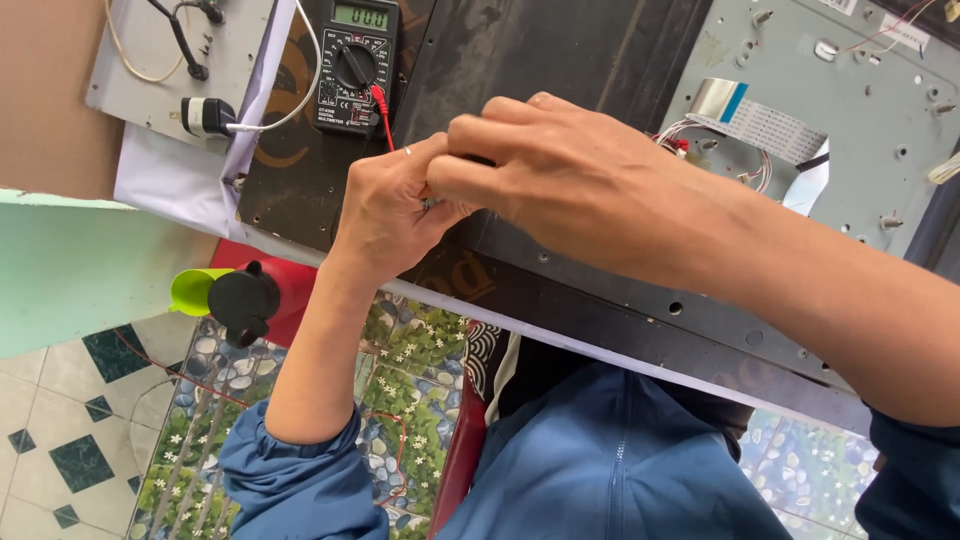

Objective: Removing screws from the back casing of a television using a manual screwdriver

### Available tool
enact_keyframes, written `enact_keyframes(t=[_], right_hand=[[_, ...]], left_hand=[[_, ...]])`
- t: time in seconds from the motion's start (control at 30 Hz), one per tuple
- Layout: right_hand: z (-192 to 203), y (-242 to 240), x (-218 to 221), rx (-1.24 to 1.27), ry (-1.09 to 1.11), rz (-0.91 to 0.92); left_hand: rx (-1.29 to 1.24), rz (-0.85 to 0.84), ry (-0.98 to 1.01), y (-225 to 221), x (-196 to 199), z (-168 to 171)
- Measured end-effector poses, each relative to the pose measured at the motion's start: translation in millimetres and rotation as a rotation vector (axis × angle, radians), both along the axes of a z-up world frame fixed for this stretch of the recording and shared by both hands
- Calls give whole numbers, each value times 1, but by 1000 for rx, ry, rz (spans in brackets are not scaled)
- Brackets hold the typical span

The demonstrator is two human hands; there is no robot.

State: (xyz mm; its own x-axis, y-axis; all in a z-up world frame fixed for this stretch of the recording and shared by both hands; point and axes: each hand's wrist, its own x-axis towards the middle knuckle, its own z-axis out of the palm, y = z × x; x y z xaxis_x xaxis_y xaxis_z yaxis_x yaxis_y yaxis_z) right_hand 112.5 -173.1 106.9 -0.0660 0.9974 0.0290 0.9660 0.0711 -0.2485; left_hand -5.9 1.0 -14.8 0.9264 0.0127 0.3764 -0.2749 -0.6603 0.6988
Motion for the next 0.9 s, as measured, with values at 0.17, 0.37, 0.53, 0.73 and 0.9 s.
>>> enact_keyframes(t=[0.17,0.37,0.53,0.73,0.9], right_hand=[[-6,8,-12,-165,-155,-394],[-17,12,-15,67,-156,-205],[-18,3,-5,70,-246,-145],[-15,2,-5,105,-189,-76],[-7,4,-7,58,-44,-76]], left_hand=[[-64,29,-34,-6,-1,7],[41,101,-102,2,-2,-27],[-72,-85,-15,7,0,-2],[-18,-48,-32,6,1,-14],[-26,31,-80,-1,2,-10]])
